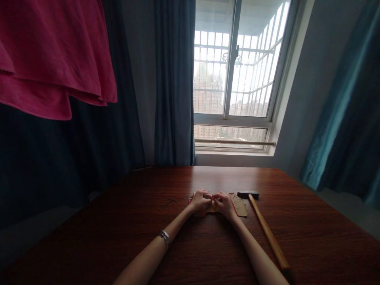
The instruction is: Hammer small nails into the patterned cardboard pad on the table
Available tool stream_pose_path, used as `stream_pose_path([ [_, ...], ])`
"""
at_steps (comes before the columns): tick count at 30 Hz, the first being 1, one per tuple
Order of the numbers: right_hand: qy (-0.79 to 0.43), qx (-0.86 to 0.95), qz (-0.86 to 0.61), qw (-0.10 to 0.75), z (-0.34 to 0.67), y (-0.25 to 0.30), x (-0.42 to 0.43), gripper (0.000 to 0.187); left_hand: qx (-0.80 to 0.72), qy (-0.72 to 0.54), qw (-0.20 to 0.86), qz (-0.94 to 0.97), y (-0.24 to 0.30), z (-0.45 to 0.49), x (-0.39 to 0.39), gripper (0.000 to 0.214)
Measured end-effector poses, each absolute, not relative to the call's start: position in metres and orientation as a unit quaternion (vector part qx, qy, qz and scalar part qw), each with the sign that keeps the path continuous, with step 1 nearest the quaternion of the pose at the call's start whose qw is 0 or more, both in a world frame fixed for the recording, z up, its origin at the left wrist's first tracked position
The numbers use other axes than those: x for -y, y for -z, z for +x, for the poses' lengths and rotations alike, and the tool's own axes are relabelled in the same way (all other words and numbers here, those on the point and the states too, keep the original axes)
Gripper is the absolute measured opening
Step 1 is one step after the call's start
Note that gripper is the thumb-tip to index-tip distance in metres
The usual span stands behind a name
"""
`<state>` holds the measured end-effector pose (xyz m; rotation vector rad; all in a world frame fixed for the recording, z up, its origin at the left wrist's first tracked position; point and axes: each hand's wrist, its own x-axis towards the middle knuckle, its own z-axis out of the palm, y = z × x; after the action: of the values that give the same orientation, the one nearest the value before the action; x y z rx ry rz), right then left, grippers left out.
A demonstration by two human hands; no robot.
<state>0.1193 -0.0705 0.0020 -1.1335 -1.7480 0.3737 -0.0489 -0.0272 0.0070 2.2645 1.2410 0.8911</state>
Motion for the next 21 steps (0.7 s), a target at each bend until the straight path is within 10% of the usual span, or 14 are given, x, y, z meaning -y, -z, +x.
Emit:
stream_pose_path([
  [14, -0.126, 0.643, -0.536, 0.533, 0.162, -0.038, 0.098, 0.031, -0.445, -0.331, 0.249, 0.794, -0.004, -0.050, 0.023, 0.023],
  [21, 0.021, 0.574, -0.746, 0.337, 0.250, -0.028, 0.139, 0.038, -0.467, -0.324, 0.255, 0.782, 0.001, -0.048, 0.020, 0.024],
])
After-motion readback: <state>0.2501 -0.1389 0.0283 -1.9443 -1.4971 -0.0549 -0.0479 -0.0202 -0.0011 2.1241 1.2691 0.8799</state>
